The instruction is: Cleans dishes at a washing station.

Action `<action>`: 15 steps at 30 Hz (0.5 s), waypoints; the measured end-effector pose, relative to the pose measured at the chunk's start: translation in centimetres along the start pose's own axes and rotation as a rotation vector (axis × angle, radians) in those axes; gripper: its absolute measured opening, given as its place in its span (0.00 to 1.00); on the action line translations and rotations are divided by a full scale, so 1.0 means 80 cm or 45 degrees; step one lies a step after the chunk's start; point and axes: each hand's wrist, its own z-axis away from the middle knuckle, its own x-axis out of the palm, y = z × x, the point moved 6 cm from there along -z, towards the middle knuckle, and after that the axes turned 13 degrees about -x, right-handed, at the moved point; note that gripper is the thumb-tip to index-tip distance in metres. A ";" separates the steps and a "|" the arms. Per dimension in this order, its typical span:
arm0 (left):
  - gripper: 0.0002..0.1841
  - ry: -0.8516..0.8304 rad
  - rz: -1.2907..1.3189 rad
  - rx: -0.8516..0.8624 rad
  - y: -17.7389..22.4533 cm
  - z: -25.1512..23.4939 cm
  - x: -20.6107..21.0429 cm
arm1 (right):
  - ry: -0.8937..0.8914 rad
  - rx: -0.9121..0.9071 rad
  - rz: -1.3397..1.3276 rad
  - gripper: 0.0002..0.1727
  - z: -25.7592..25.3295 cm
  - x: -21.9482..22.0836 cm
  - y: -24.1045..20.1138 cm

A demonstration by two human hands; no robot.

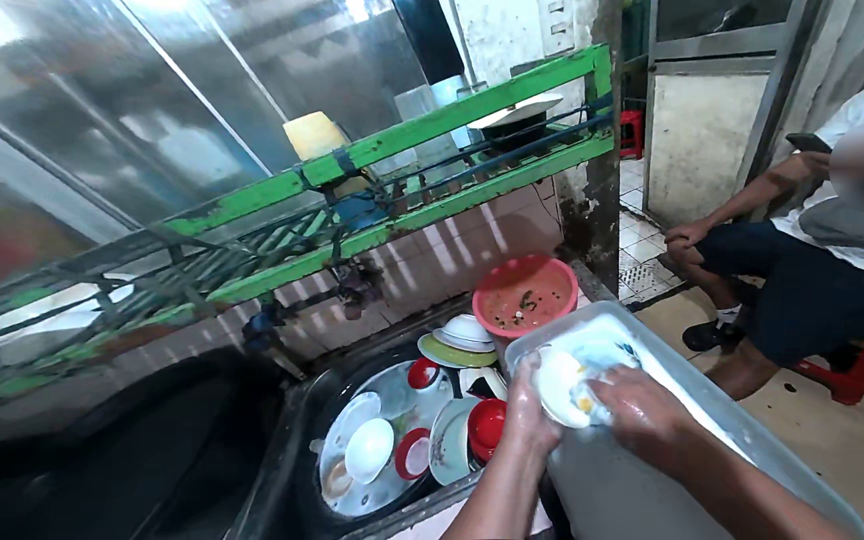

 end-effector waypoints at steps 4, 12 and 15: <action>0.20 0.027 -0.153 0.057 -0.009 -0.002 -0.003 | 0.281 -0.061 -0.023 0.15 0.011 0.007 0.008; 0.19 -0.014 -0.334 0.077 -0.009 -0.003 0.013 | 0.746 0.009 -0.110 0.20 0.007 0.007 -0.033; 0.19 -0.022 -0.125 -0.164 -0.004 -0.002 0.012 | 0.467 0.003 0.055 0.22 0.013 0.010 -0.001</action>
